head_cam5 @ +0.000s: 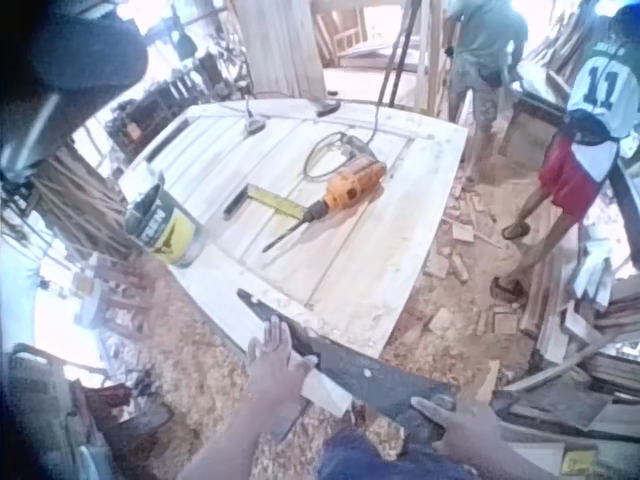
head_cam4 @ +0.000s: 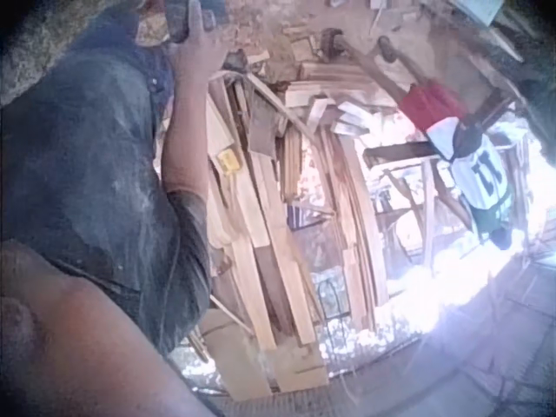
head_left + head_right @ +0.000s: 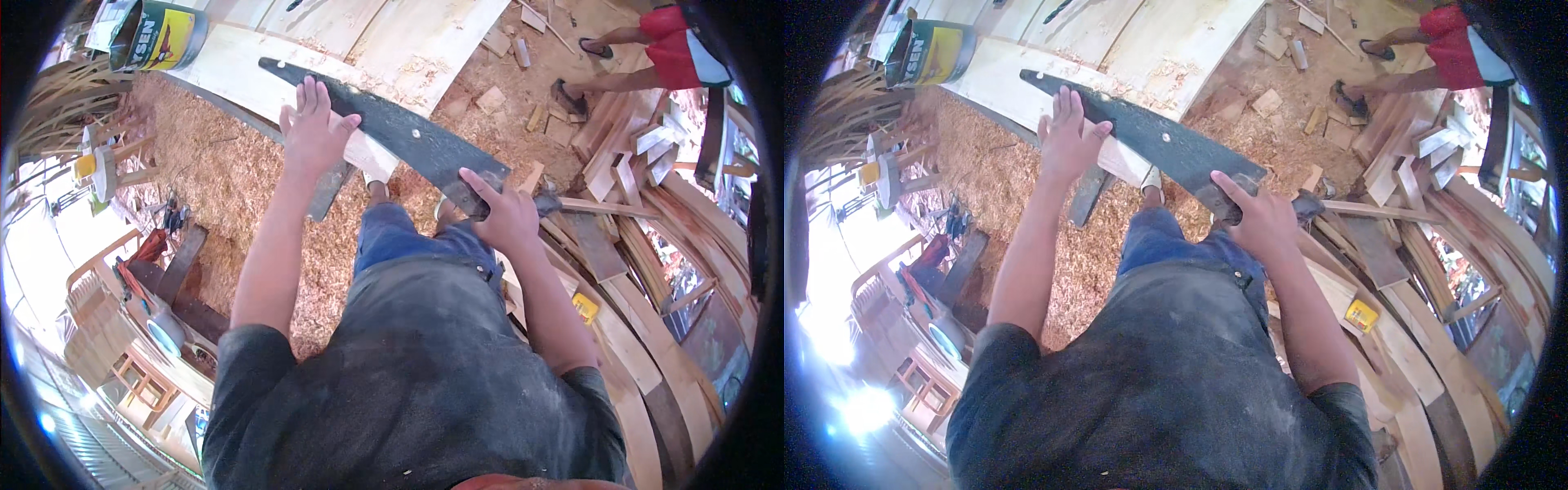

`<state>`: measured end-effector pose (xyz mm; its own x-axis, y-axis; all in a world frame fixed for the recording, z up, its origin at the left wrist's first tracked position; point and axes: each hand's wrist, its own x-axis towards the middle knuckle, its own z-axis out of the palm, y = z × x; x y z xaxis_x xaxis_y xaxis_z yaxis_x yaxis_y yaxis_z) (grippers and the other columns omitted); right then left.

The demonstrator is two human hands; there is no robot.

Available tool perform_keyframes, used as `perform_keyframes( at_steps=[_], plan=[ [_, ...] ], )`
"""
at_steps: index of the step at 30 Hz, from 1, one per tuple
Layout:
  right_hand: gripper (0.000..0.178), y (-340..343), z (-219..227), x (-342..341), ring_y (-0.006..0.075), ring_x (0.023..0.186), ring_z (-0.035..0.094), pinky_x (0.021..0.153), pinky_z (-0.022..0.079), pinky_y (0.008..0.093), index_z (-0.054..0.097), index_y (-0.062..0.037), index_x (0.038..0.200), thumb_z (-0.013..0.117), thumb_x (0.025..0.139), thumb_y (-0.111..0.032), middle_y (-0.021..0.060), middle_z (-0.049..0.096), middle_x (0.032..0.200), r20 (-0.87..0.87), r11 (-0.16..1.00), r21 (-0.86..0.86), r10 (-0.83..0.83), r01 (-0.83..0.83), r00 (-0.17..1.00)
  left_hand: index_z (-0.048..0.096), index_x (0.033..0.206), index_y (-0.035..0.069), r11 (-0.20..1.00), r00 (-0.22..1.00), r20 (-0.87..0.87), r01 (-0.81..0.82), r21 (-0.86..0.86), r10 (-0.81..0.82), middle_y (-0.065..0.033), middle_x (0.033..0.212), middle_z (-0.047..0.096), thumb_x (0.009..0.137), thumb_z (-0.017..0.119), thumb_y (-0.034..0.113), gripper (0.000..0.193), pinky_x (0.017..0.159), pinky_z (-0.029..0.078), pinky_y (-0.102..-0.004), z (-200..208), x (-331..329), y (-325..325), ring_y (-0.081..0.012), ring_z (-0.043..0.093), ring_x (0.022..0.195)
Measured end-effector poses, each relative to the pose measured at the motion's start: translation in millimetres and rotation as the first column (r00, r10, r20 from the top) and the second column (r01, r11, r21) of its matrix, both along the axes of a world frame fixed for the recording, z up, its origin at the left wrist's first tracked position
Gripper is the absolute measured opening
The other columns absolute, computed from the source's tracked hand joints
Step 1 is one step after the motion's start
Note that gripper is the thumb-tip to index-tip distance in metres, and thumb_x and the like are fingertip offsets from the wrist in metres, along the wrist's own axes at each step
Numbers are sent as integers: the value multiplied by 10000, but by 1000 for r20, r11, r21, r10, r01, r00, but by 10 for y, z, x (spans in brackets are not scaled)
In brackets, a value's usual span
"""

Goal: The person constructs a wooden door by sawing a panel to size, applying glue from a yellow container, and hammering a frame piece into place.

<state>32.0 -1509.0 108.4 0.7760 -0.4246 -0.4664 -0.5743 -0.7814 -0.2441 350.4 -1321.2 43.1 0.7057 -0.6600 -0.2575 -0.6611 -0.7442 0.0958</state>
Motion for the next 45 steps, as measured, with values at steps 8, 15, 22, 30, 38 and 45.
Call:
perform_keyframes(
  at_steps=[8,15,22,30,38,45],
  plan=[
    [856,-6,-54,-799,403,951,719,861,573,492,528,-498,1513,811,735,-279,192,712,1106,230,999,45,-40,30,972,173,1686,28,984,984,-110,148,96,-138,-176,1775,105,1007,363,767,1021,1303,57,-591,143,-702,-153,-287,91,1651],
    [879,293,9,91,379,957,730,870,569,497,507,-521,1517,837,737,-287,200,709,1102,7,992,89,-88,87,996,207,1674,11,994,994,-26,110,12,-109,-174,1769,152,1032,463,656,945,1288,74,-620,58,206,93,-292,121,1647],
    [844,86,-112,-838,358,897,733,852,558,493,548,-473,1501,835,726,-304,146,742,1030,258,993,-115,-3,34,966,184,1677,12,988,986,-101,137,68,-130,-158,1783,70,1031,436,680,963,1295,110,-601,193,-657,-229,-302,82,1650],
    [856,209,-95,444,356,939,729,813,573,481,466,-512,1552,774,796,-252,154,720,1054,6,983,181,-45,43,999,267,1654,-20,995,990,-103,-95,-17,93,-171,1771,158,1001,510,622,947,1294,112,-597,186,511,60,-282,135,1645],
    [828,225,66,-921,379,962,721,820,556,488,446,-486,1566,793,824,-369,176,718,1111,142,998,45,-55,49,988,189,1669,-22,994,985,-140,106,7,-104,-182,1775,109,1029,456,659,971,1303,69,-581,348,-734,-163,-278,122,1648],
    [885,104,79,266,391,979,719,815,569,493,420,-491,1584,806,802,-339,199,704,1164,75,994,111,-25,16,997,199,1672,-7,995,995,-100,34,98,-24,-160,1781,97,1053,441,617,911,1305,91,-564,421,395,-75,-271,120,1648]
  ],
)
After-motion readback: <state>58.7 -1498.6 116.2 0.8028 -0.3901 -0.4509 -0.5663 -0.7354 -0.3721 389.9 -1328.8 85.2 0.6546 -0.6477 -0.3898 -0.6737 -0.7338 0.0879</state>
